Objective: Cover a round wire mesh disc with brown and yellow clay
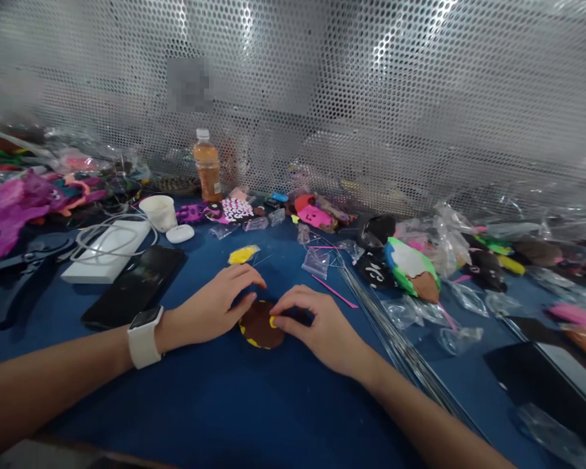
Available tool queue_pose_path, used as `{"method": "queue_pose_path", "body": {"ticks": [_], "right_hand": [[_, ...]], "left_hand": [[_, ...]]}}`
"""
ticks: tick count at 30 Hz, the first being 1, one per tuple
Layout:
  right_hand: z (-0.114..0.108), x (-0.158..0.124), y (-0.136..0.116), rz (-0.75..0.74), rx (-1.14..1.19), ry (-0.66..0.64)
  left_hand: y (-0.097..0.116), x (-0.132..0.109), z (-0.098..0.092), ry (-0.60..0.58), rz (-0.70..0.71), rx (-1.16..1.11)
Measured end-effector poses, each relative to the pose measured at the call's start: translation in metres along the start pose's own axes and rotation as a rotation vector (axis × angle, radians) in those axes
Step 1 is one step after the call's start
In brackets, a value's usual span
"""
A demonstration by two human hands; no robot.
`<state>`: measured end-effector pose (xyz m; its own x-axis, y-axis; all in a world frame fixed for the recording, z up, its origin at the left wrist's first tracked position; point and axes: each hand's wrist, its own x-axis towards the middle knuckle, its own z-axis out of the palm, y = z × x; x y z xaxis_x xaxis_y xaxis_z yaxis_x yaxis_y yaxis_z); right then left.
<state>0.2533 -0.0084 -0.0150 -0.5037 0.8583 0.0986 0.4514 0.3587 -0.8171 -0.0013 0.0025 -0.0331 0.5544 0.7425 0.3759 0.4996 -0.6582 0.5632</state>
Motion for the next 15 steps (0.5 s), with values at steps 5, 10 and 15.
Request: {"method": "queue_pose_path", "body": {"ticks": [5, 10, 15], "right_hand": [[-0.0004, -0.0008, -0.0011, 0.017, -0.013, 0.026], [-0.0028, -0.0003, -0.0028, 0.016, 0.034, 0.147], [-0.007, -0.0031, 0.0028, 0.064, 0.145, 0.187]], "left_hand": [[0.0058, 0.0003, -0.0069, -0.179, 0.097, -0.025], [0.008, 0.0005, -0.0067, -0.238, 0.115, 0.001], [0.0059, 0.0015, -0.0039, -0.21, 0.026, -0.013]]}}
